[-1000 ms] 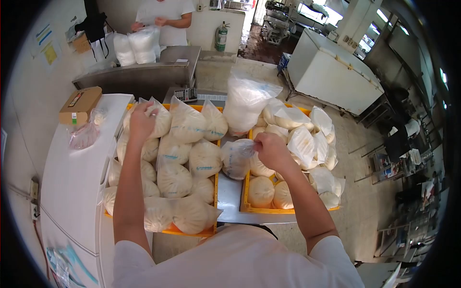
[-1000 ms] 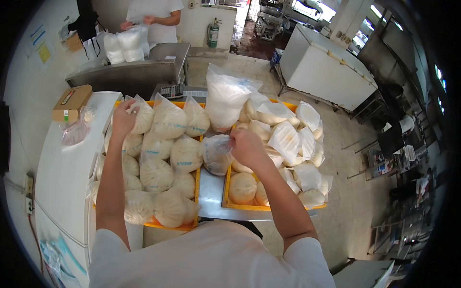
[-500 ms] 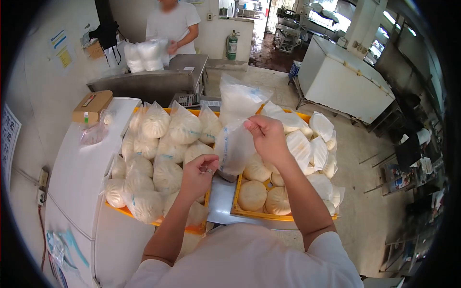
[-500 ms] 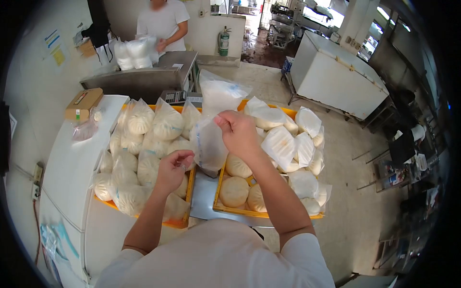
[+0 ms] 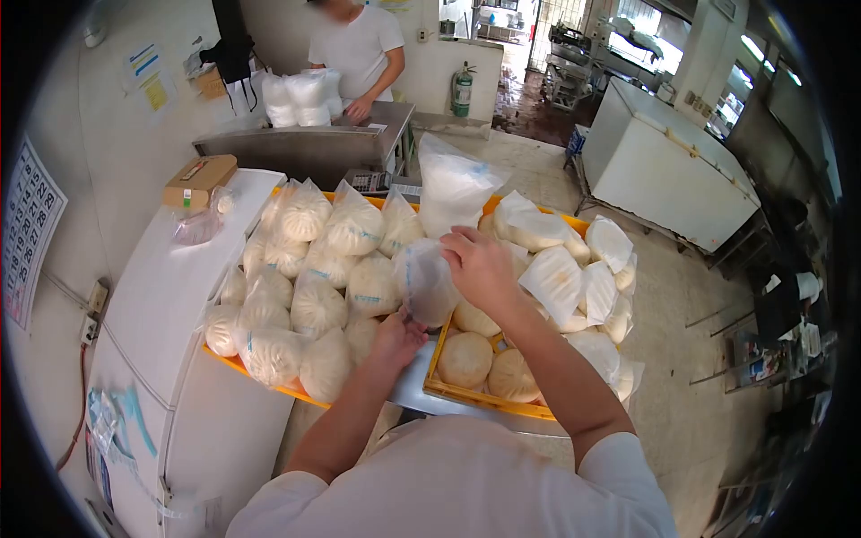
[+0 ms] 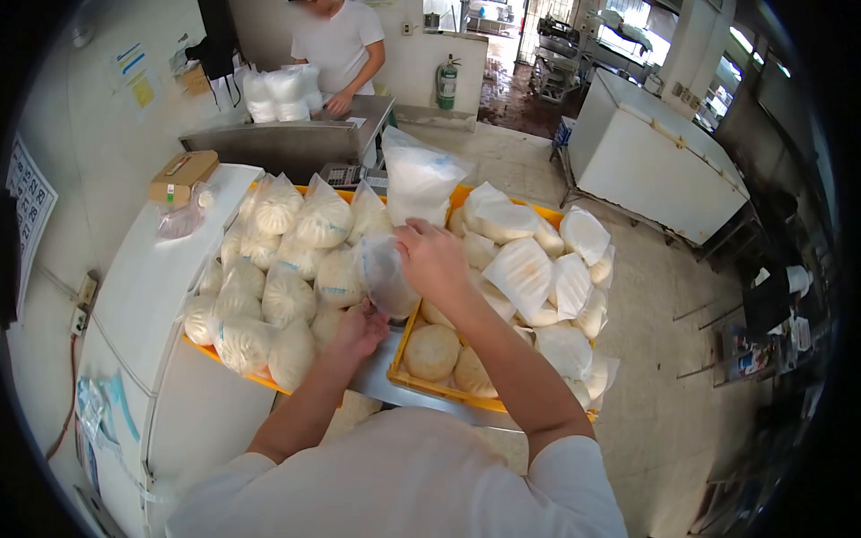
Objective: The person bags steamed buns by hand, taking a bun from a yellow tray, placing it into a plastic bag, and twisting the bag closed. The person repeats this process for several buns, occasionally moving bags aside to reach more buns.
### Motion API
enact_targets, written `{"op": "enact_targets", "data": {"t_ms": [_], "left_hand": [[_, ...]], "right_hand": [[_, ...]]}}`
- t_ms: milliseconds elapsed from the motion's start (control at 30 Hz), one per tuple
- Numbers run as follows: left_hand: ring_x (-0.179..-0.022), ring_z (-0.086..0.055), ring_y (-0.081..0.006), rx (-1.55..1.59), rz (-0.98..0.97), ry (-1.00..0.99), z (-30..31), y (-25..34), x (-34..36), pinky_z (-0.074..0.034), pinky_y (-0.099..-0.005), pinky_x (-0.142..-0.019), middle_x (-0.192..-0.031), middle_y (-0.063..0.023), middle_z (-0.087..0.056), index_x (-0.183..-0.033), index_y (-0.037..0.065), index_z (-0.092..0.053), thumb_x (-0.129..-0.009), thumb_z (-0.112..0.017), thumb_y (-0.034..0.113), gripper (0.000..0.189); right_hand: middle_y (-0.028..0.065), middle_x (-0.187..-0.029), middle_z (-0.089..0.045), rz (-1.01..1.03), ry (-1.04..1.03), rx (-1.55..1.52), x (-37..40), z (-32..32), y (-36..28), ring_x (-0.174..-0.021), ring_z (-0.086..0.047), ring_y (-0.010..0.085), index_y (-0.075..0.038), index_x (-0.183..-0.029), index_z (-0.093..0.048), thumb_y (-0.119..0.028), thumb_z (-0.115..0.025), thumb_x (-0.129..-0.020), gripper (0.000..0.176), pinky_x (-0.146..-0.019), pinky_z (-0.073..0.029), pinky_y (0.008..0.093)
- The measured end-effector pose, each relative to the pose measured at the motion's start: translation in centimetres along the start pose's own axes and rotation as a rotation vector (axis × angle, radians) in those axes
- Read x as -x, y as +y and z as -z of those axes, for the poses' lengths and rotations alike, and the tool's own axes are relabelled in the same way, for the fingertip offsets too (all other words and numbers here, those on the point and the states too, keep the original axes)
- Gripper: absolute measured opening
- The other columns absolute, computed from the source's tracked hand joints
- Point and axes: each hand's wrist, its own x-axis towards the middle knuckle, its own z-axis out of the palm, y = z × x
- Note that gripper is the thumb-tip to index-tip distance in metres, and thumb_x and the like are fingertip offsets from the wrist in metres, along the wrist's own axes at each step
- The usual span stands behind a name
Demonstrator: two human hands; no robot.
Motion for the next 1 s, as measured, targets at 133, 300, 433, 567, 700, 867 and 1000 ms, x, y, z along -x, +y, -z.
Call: {"op": "enact_targets", "data": {"t_ms": [133, 300, 433, 567, 700, 867, 1000], "left_hand": [[-0.074, -0.056, -0.0150, 0.207, 0.017, 0.069, 0.4, -1.0, -1.1, -0.045, -0.0293, -0.061, -0.083, -0.0008, -0.058, -0.097, 0.017, -0.057, -0.101, -0.057, 0.031, 0.014], [-0.065, -0.051, -0.0106, 0.433, -0.008, 0.027, 0.0, -0.9, 0.2, -0.041, -0.0252, -0.056, -0.077, 0.0053, -0.054, -0.091, 0.019, -0.061, -0.099, -0.063, 0.029, 0.012], [-0.058, -0.047, -0.0088, 0.533, -0.046, -0.052, 0.6, -1.5, 0.0, -0.040, -0.0236, -0.054, -0.072, 0.0075, -0.052, -0.092, 0.021, -0.063, -0.099, -0.064, 0.029, 0.010], [-0.061, -0.050, -0.0084, 0.576, -0.116, -0.068, 2.9, -2.8, -2.6, -0.041, -0.0244, -0.055, -0.070, 0.0070, -0.052, -0.095, 0.021, -0.064, -0.099, -0.064, 0.027, 0.007], [-0.069, -0.055, -0.0119, 0.385, -0.148, 0.070, 2.3, -3.1, -1.8, -0.045, -0.0266, -0.060, -0.077, 0.0034, -0.056, -0.100, 0.017, -0.065, -0.100, -0.062, 0.028, 0.011], [-0.092, -0.063, -0.0201, -0.442, -0.090, -0.141, -0.3, -5.4, 3.9, -0.052, -0.0374, -0.082, -0.109, -0.0088, -0.063, -0.119, 0.005, -0.059, -0.103, -0.055, 0.036, 0.034], [-0.108, -0.063, -0.0219, -0.380, -0.018, -0.414, -9.0, -4.9, 6.2, -0.052, -0.0402, -0.093, -0.125, -0.0106, -0.062, -0.128, 0.005, -0.056, -0.104, -0.054, 0.036, 0.039]], "right_hand": [[0.0121, -0.093, -0.073, 0.153, 0.002, 0.175, -1.3, -0.4, -0.5, -0.073, -0.068, 0.0319, -0.005, -0.084, -0.070, -0.009, -0.072, -0.080, 0.006, -0.065, -0.054, 0.0426], [0.0165, -0.085, -0.070, -0.289, -0.235, -0.009, -2.7, -0.3, -0.4, -0.078, -0.068, 0.0352, -0.006, -0.081, -0.070, -0.010, -0.072, -0.079, 0.005, -0.069, -0.053, 0.0467], [0.0177, -0.082, -0.070, -0.261, -0.144, -0.149, -3.3, 0.3, 1.2, -0.072, -0.068, 0.0347, -0.005, -0.078, -0.069, -0.007, -0.072, -0.079, 0.004, -0.066, -0.052, 0.0451], [0.0129, -0.079, -0.070, -0.238, 0.123, -0.351, -4.0, 0.6, 3.7, -0.062, -0.066, 0.0238, -0.004, -0.083, -0.063, -0.006, -0.067, -0.087, 0.007, -0.056, -0.050, 0.0370], [0.0046, -0.077, -0.064, -0.641, 0.347, -0.718, -5.0, 6.6, 2.3, -0.067, -0.060, 0.0115, -0.005, -0.091, -0.054, -0.010, -0.057, -0.100, 0.011, -0.060, -0.049, 0.0278], [0.0050, -0.083, -0.062, -0.829, 0.520, -0.974, -0.9, 9.6, 4.9, -0.072, -0.061, 0.0147, -0.007, -0.096, -0.053, -0.015, -0.049, -0.105, 0.013, -0.066, -0.054, 0.0315], [0.0059, -0.086, -0.060, -1.061, 0.612, -1.174, 5.0, 9.6, 3.2, -0.074, -0.060, 0.0159, -0.005, -0.100, -0.053, -0.017, -0.049, -0.106, 0.014, -0.069, -0.054, 0.0341]]}}
